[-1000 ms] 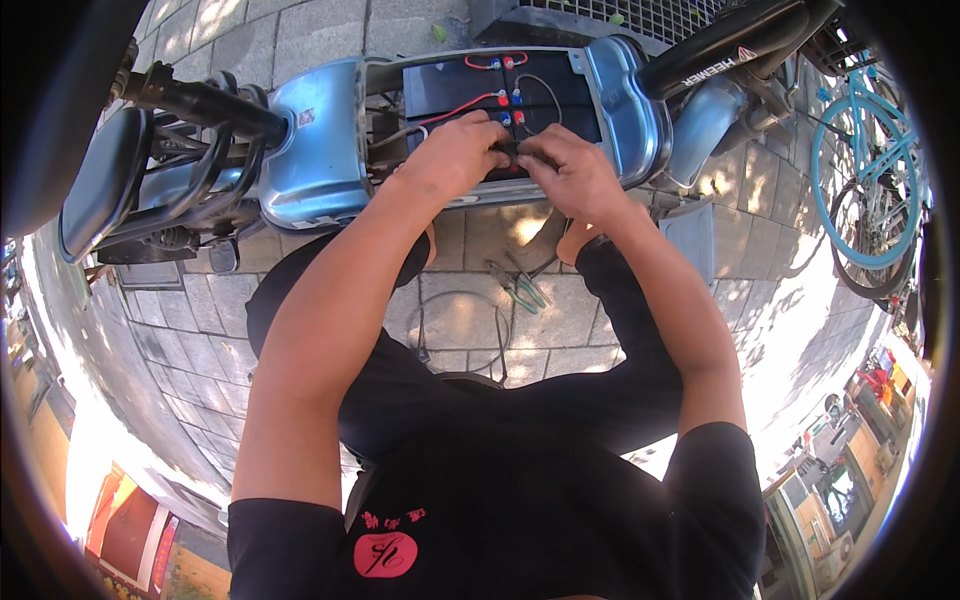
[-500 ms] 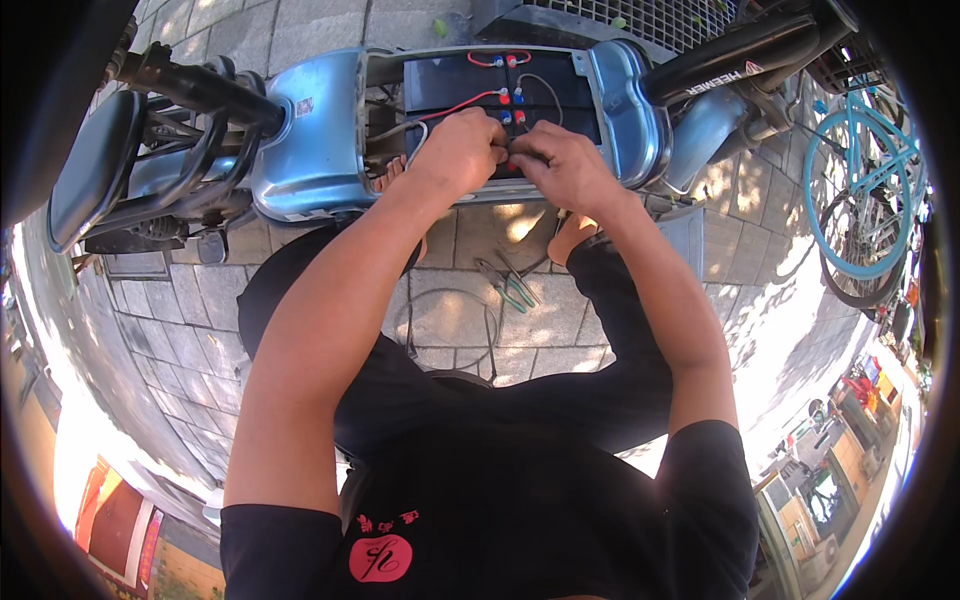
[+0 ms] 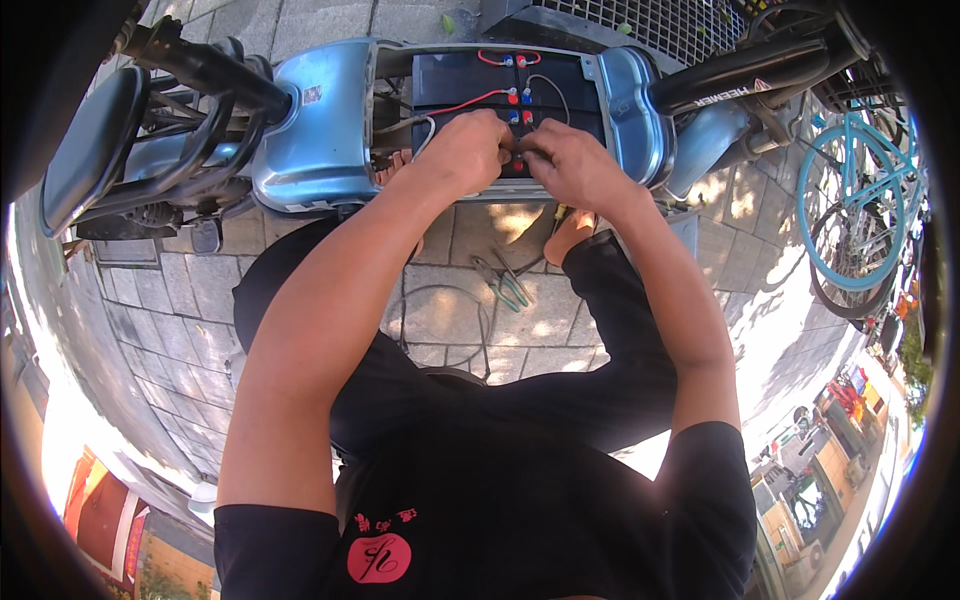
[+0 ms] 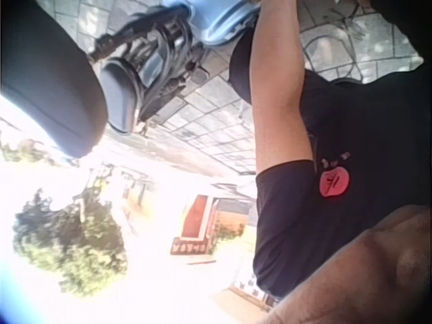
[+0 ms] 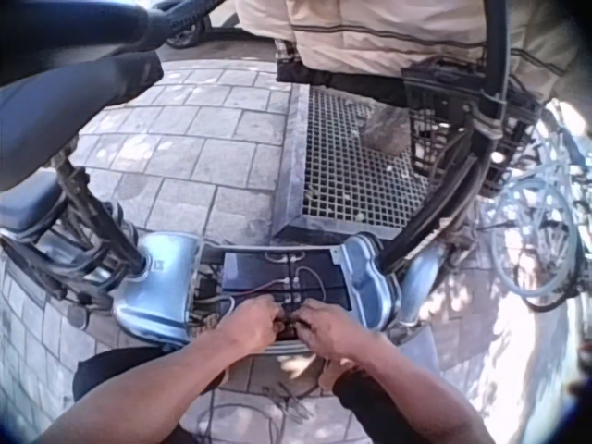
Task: The person works on the battery compartment of a light blue electric scooter, connecting wires to the battery terminals and securing them. They then use a blue power drill to fasten the compartment cover and seat back into place.
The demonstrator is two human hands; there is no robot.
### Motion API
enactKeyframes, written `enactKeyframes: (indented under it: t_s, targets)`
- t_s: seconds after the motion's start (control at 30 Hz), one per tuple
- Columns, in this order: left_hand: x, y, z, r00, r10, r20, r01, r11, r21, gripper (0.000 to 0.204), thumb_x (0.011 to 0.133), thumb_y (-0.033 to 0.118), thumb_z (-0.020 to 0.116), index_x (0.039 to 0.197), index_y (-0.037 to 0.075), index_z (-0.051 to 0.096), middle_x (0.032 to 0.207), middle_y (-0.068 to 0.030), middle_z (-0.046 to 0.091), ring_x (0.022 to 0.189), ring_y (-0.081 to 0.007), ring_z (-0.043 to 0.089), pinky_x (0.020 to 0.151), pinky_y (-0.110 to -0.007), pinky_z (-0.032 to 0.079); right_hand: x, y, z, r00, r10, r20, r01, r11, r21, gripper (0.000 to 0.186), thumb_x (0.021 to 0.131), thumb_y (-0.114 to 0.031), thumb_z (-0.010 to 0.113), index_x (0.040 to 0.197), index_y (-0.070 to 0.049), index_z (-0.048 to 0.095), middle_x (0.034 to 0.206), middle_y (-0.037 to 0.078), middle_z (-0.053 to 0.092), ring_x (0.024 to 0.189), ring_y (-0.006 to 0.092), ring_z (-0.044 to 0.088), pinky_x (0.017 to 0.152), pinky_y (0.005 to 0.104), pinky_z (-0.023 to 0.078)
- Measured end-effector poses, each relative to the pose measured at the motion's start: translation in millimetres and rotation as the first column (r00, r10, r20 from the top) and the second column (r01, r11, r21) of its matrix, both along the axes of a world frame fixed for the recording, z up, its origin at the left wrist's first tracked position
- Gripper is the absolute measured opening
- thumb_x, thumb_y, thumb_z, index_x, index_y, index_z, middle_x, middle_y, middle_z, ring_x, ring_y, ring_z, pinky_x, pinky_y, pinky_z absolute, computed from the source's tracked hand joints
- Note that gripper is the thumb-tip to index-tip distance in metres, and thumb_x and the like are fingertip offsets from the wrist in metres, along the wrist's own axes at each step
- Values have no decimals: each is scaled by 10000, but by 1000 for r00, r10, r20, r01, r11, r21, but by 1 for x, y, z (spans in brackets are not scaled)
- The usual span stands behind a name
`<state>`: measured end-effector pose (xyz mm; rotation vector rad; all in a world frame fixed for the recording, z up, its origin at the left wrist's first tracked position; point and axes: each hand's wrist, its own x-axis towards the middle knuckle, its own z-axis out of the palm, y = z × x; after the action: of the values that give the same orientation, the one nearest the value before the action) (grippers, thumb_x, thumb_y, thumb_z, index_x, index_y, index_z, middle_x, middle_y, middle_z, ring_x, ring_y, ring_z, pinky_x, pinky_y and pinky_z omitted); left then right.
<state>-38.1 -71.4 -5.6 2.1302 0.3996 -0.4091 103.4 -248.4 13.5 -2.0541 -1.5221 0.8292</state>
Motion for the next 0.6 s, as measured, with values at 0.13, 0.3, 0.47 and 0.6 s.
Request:
enactKeyframes:
  t_s: [0.13,0.3,0.47,0.6]
  targets:
    - [-2,1,-3,1000,5,18,-5,1000,-8,207,936,129,751,1111,80,849,1126,-218,727,1115,-426,709,1001,-493,554,3,11,6,998,-43,-53,37,992,-124,212,981,-155,713,1116,-7,782,1043,185,731,963,385,738,863,456,588]
    - [-1,1,-1,1000,-20,6,20,1000,-5,201,939,131,754,1108,79,849,1132,-223,726,1119,-428,711,1003,-491,557,12,29,10,985,-133,-108,89,936,-339,283,922,-230,741,1059,10,801,968,186,792,907,346,766,851,432,599]
    - [0,4,2,1000,-18,-11,18,997,-73,198,937,130,764,1108,74,848,1138,-223,727,1123,-429,711,1002,-489,559,20,39,10,948,-238,-212,96,848,-521,318,898,-253,781,1040,31,806,842,107,771,720,193,733,732,354,597]
    - [-1,4,5,1000,-24,-8,23,998,-54,196,943,123,761,1111,70,847,1137,-229,733,1120,-429,715,995,-490,562,17,45,11,935,-289,-207,123,809,-575,309,882,-259,797,1012,21,807,796,71,738,669,160,692,698,327,587]
